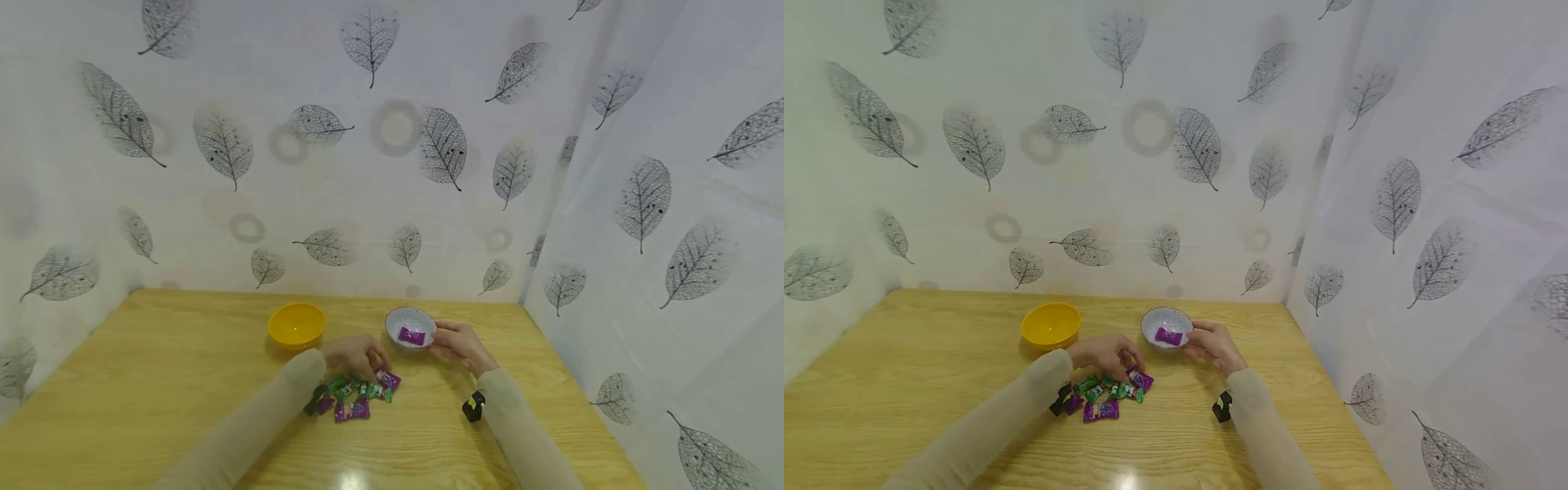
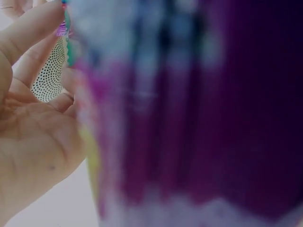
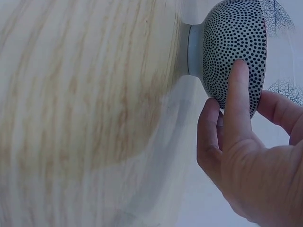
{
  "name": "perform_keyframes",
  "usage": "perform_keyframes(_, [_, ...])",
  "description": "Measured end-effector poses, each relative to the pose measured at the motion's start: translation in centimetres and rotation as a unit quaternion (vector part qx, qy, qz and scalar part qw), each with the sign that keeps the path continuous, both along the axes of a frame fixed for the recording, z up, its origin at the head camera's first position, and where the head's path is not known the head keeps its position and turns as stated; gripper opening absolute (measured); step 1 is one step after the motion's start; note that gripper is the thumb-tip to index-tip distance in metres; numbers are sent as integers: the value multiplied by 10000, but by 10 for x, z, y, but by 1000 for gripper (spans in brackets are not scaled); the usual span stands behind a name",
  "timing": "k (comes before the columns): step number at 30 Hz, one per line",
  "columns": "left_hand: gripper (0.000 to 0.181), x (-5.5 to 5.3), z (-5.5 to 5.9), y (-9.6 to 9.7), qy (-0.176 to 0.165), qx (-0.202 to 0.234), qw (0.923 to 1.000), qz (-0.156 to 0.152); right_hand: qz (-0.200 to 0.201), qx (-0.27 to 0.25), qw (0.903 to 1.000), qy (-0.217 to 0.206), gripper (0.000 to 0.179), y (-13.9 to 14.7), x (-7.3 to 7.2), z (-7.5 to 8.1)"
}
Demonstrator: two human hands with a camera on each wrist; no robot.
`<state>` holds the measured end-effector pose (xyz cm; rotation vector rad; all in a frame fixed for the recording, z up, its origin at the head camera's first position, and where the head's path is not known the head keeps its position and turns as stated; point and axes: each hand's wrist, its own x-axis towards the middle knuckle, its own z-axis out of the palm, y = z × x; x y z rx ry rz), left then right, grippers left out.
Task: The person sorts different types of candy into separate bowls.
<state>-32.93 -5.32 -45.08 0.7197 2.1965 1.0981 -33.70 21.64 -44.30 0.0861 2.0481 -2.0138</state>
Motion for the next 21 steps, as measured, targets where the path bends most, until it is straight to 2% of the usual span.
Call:
perform_keyframes(7, [22, -1, -4, 5, 98, -323, 9991, 259, -28, 60, 10000, -18, 48, -1, 0, 1])
perform_keyframes(16, [23, 8, 1, 8, 23, -497, 9973, 545, 26, 35, 10000, -46, 49, -2, 2, 2])
perform_keyframes(21, [24, 9, 0, 9, 265, -591, 9964, 545, 24, 43, 10000, -13, 49, -2, 2, 2])
